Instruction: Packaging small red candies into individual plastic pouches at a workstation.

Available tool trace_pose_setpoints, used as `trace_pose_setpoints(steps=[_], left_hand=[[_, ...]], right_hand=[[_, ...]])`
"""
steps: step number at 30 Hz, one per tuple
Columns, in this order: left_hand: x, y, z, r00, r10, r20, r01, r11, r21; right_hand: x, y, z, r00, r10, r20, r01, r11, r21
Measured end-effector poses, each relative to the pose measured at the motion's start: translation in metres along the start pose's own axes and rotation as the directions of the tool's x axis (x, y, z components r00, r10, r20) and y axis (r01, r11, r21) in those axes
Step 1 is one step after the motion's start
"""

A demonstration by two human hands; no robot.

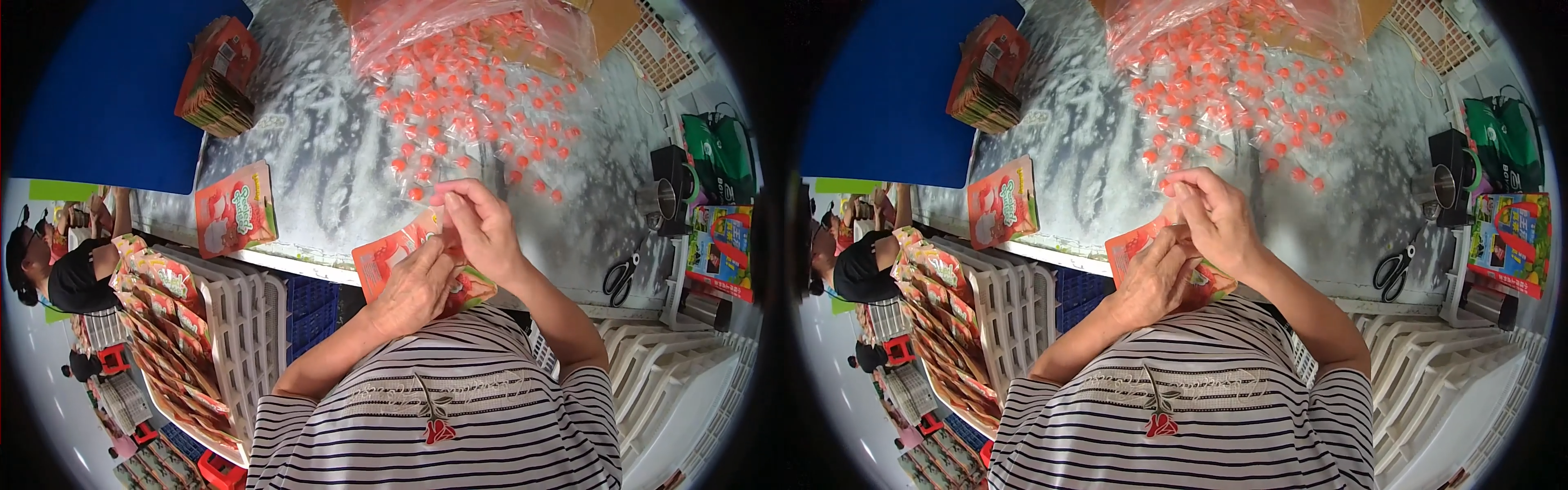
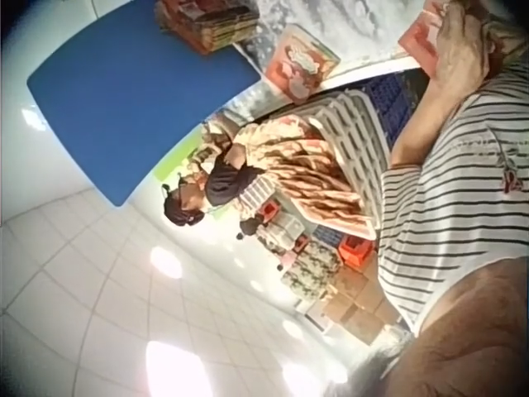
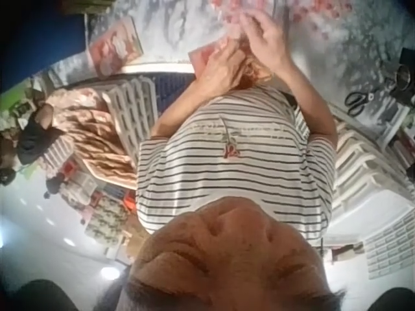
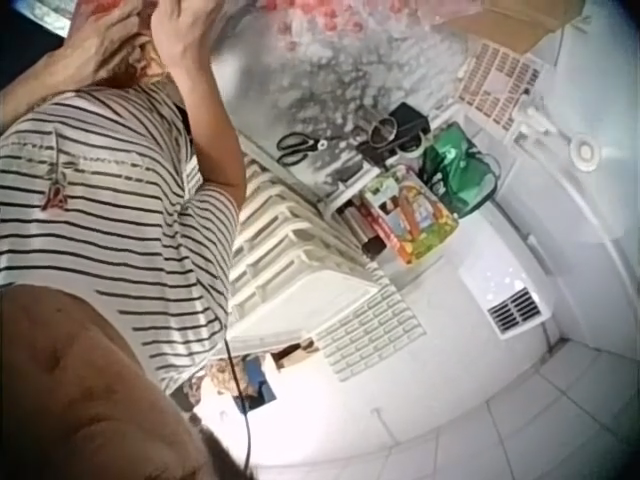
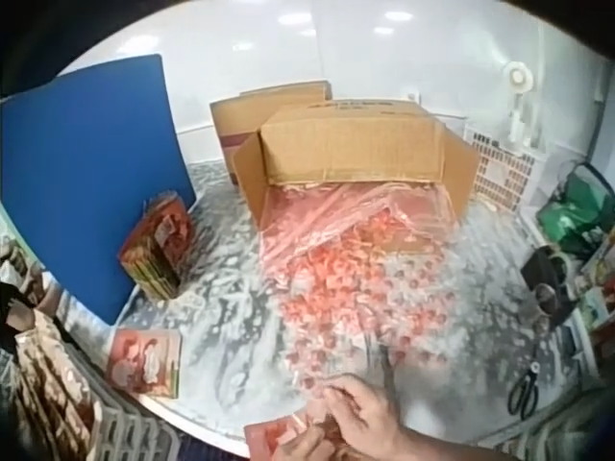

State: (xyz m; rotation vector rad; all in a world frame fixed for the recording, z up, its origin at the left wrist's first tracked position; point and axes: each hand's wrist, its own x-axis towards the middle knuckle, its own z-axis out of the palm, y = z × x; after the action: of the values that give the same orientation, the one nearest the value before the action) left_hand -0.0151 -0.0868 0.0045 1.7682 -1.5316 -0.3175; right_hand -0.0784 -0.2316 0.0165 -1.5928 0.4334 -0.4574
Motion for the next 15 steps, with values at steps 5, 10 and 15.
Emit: trace_pose_setpoints(steps=[5,10,15], left_hand=[[-0.003,-0.003,-0.004,0.997,-0.004,-0.073,0.005,1.0,0.013],[-0.004,-0.001,0.0,0.995,0.071,-0.067,-0.067,0.996,0.06],[-0.004,-0.002,-0.003,0.993,0.11,-0.049,-0.107,0.992,0.062]], right_hand=[[-0.013,-0.002,-0.03,0.999,-0.023,0.043,0.022,1.0,0.02],[-0.021,0.011,-0.041,0.908,0.357,0.218,-0.349,0.934,-0.073],[-0.021,0.007,-0.041,0.866,0.448,0.221,-0.43,0.894,-0.126]])
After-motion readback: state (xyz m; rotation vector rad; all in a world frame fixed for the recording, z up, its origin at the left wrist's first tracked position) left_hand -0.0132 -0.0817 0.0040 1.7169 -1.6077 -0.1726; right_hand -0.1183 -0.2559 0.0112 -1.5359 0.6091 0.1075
